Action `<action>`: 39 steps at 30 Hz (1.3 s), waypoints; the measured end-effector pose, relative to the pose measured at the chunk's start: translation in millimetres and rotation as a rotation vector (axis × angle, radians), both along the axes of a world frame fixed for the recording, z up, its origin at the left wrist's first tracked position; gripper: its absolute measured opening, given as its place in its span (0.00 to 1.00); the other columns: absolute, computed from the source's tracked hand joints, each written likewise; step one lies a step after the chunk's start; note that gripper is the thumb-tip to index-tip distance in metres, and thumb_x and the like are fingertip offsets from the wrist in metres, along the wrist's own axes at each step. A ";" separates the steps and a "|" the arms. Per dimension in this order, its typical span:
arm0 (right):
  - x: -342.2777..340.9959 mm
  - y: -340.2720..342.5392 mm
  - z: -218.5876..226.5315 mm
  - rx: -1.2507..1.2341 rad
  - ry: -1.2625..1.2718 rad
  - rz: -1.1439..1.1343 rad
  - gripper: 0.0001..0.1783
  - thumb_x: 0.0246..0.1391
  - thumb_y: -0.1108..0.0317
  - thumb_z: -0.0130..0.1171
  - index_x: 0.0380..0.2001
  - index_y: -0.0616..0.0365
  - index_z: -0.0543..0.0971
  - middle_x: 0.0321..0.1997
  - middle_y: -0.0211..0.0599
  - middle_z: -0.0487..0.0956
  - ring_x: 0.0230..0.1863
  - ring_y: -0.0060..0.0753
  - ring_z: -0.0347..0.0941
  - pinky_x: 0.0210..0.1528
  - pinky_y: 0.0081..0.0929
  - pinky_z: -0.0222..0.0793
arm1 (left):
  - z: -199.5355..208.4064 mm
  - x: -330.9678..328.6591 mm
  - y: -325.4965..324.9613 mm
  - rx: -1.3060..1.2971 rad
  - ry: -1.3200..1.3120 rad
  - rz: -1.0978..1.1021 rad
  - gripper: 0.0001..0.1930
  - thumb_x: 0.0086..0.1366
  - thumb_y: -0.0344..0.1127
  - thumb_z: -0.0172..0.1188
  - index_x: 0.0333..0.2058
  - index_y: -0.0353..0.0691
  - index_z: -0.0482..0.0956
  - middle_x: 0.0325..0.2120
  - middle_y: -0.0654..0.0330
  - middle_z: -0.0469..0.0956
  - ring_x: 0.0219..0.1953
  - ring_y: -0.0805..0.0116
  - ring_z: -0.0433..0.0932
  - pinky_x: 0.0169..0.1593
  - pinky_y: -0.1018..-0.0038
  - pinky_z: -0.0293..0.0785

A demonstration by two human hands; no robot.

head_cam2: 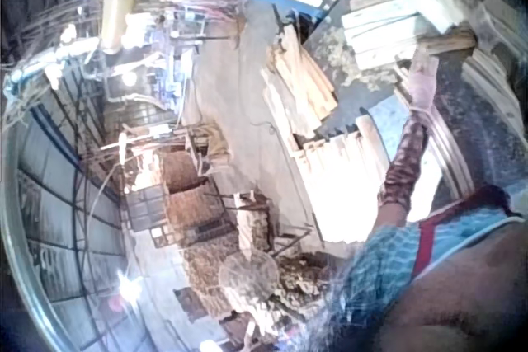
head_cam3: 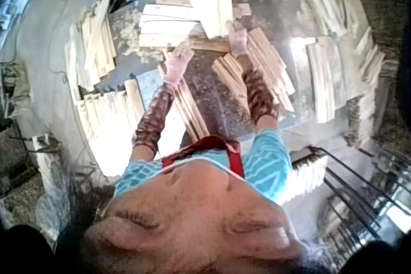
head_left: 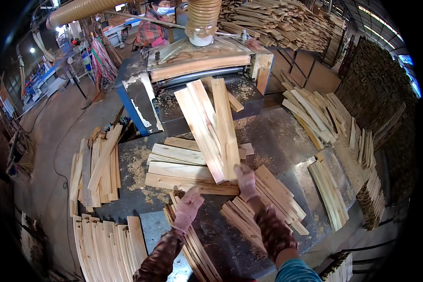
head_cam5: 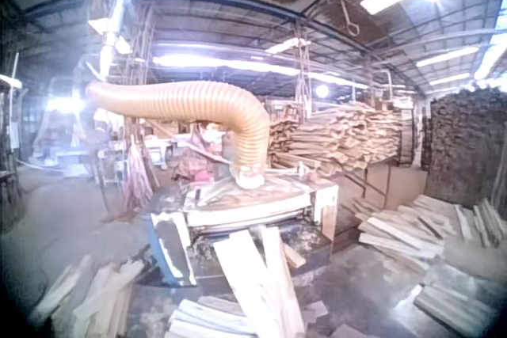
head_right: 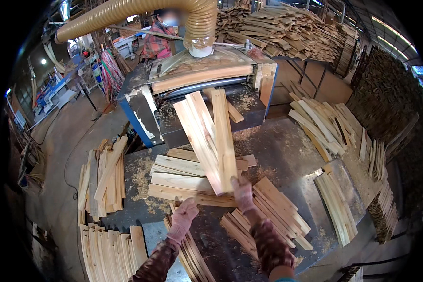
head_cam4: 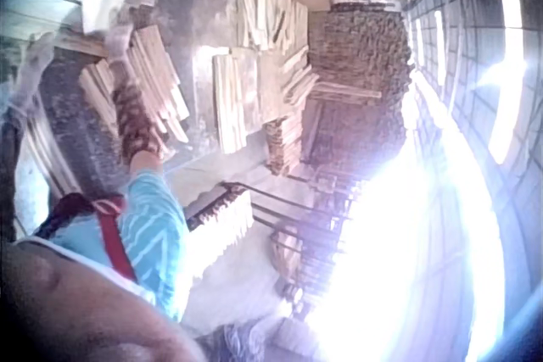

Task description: The person sorts and stacks wooden planks in a workshop. They pick up planks from a pile, inspect them, and place them into organized stacks on a metal rack. The person also moves a large bundle of planks to a different location within the workshop.

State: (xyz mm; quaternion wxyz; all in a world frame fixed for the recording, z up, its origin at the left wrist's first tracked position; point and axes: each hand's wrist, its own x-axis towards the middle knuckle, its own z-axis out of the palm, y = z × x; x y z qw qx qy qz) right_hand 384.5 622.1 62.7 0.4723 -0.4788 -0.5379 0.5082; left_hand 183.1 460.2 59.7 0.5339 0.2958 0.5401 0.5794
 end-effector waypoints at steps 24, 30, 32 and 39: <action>-8.8 158.4 116.6 0.513 -1.284 -0.163 0.26 0.56 0.56 0.60 0.55 0.51 0.67 0.48 0.47 0.79 0.45 0.55 0.80 0.46 0.51 0.76 | -50.3 75.1 60.3 -0.179 0.609 -0.179 0.52 0.51 0.49 0.73 0.68 0.37 0.52 0.61 0.39 0.65 0.60 0.43 0.70 0.60 0.58 0.70; 1.2 123.5 122.1 0.141 -1.323 -0.012 0.27 0.59 0.54 0.56 0.57 0.50 0.64 0.50 0.50 0.78 0.53 0.55 0.77 0.50 0.49 0.76 | -66.9 77.6 41.6 -0.265 0.391 -0.013 0.30 0.58 0.40 0.65 0.58 0.36 0.70 0.38 0.52 0.83 0.48 0.54 0.81 0.51 0.62 0.74; -16.9 104.8 114.4 0.073 -1.294 0.042 0.26 0.61 0.55 0.54 0.58 0.52 0.64 0.46 0.52 0.79 0.50 0.58 0.78 0.47 0.49 0.77 | -96.5 52.8 30.3 -0.160 0.244 0.020 0.28 0.59 0.37 0.64 0.58 0.35 0.71 0.41 0.53 0.83 0.48 0.60 0.80 0.50 0.65 0.74; 22.0 -129.8 11.6 0.072 -0.554 -0.053 0.36 0.55 0.59 0.63 0.66 0.52 0.65 0.46 0.56 0.80 0.47 0.57 0.78 0.45 0.45 0.74 | -47.0 11.5 -42.5 -0.163 0.140 0.106 0.37 0.63 0.34 0.64 0.67 0.30 0.57 0.61 0.48 0.70 0.56 0.59 0.75 0.59 0.67 0.71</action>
